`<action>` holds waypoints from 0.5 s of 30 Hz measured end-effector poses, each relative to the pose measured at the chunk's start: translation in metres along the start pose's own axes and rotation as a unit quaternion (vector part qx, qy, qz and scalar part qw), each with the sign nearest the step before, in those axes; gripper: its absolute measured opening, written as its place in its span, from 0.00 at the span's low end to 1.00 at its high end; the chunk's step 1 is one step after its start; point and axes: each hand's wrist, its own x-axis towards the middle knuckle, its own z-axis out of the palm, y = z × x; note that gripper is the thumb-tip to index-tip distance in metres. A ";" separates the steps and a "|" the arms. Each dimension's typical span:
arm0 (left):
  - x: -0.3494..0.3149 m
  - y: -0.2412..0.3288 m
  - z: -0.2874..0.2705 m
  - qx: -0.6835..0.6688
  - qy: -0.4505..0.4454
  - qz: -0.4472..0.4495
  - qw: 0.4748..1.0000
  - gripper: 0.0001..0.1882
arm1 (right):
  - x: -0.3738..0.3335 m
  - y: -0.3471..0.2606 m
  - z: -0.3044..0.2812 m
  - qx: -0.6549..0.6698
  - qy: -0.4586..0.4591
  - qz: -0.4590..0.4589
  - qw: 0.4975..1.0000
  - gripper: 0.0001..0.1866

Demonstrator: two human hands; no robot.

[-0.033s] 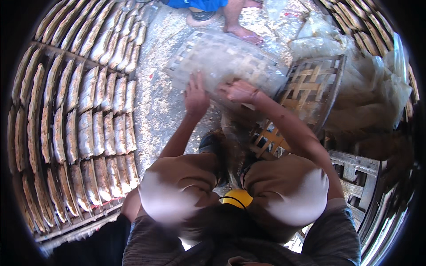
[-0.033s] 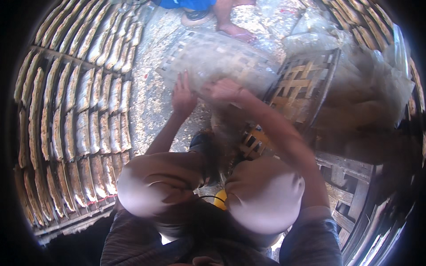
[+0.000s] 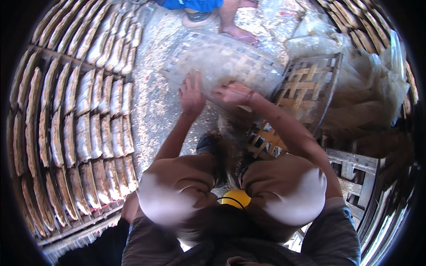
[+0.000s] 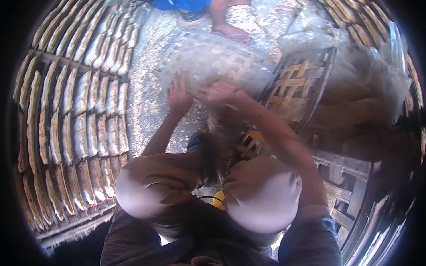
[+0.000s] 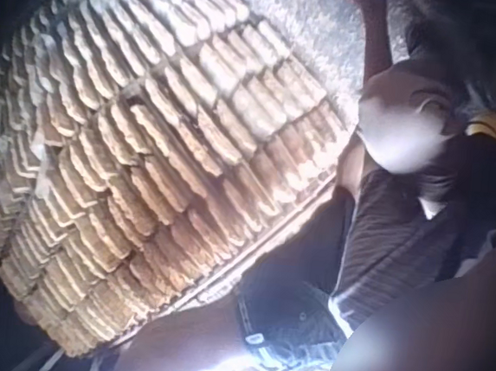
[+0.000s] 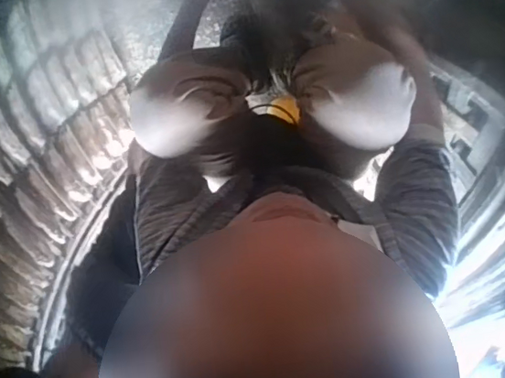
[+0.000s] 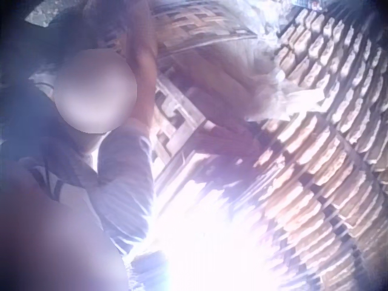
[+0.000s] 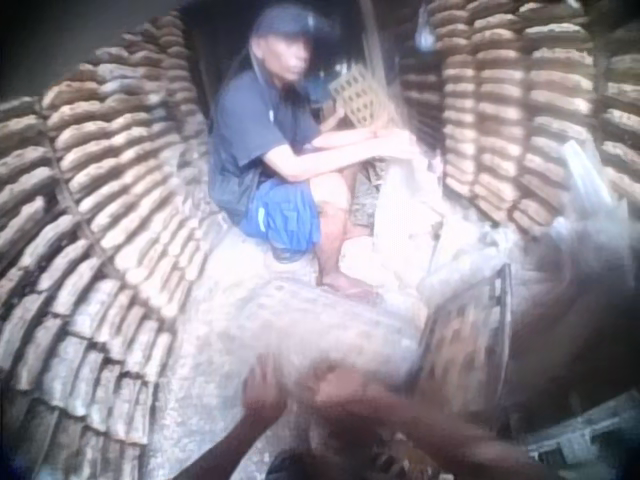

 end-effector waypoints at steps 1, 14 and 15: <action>0.011 -0.002 -0.002 0.073 -0.004 0.007 0.997 0.38 | -0.005 0.002 0.011 -0.017 0.005 -0.016 1.000 0.20; 0.008 -0.074 0.029 0.068 -0.151 0.007 0.986 0.43 | 0.004 -0.008 0.002 0.141 -0.221 0.221 0.939 0.38; 0.003 -0.075 0.022 0.061 -0.145 0.001 0.988 0.45 | 0.002 -0.013 -0.011 0.147 -0.174 0.250 0.941 0.42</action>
